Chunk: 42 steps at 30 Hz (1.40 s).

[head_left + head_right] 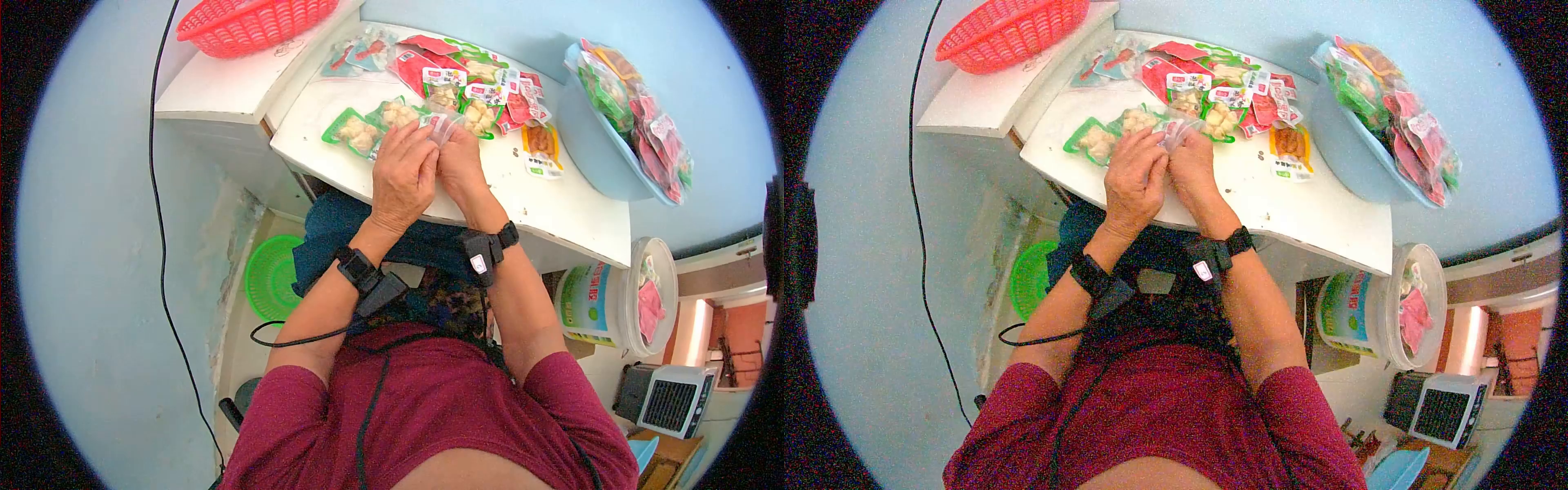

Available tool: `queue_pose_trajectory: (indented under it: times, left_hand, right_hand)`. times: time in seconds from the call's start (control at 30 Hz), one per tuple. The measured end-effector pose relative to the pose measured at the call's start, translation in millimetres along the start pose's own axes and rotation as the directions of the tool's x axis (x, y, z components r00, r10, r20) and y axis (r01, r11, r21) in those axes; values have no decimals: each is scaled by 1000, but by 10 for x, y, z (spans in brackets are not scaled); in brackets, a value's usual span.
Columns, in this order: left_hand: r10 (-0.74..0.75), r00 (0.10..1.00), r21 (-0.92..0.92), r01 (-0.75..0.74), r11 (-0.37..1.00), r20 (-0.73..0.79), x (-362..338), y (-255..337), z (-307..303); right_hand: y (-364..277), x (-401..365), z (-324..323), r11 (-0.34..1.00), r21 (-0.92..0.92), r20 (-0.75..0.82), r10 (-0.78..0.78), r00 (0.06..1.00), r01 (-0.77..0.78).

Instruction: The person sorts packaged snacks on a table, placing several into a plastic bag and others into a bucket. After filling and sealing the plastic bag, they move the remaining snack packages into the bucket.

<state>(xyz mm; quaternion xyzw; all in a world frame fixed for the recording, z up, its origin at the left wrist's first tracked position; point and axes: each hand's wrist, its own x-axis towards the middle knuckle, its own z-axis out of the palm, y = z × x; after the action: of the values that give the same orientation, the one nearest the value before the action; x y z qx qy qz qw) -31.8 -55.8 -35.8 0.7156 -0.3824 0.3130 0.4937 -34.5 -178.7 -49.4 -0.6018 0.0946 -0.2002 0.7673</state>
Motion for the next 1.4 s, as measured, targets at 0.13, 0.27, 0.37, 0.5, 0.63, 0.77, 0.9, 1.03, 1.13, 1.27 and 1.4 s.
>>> queue_pose_trajectory:
  times: [0.13,0.27,0.37,0.5,0.63,0.77,0.9,1.03,1.13,1.27,1.4]
  left_hand:
    - [3,1000,-3,-3,1000,-9,-5,-10,2]
    - [0,1000,2,0,1000,-28,-6,-1,2]
    - [-22,999,-10,22,1000,-41,-8,-10,9]
    - [-16,999,-4,15,1000,-46,-5,12,4]
    - [-4,999,19,5,1000,-43,4,36,0]
    - [-4,998,-3,3,1000,-62,2,16,11]
    - [-7,998,-2,7,1000,-62,-8,28,8]
    - [-3,999,-9,3,1000,-42,-19,8,16]
    - [-19,999,-32,18,999,-49,-21,-6,23]
    - [-37,997,-47,33,998,-71,-8,10,20]
    - [-27,996,-44,23,999,-87,-11,30,23]
  right_hand:
    - [166,139,-137,954,-300,-3,-10,1000,8]
    - [219,130,-92,851,-503,-183,-276,944,151]
    - [-27,-56,91,761,-639,-276,-362,890,112]
    - [-23,-62,80,749,-647,-210,-352,912,140]
    - [-135,-161,103,769,-618,-84,-267,960,160]
    - [-86,-161,122,797,-554,-27,-306,952,241]
    - [53,-69,43,803,-529,48,-296,954,276]
    - [28,-9,0,817,-493,176,-243,954,299]
    - [-39,1,-7,793,-550,257,-137,957,261]
    - [-37,12,-8,706,-613,309,-199,930,355]
    - [-7,46,3,664,-639,320,-228,919,388]
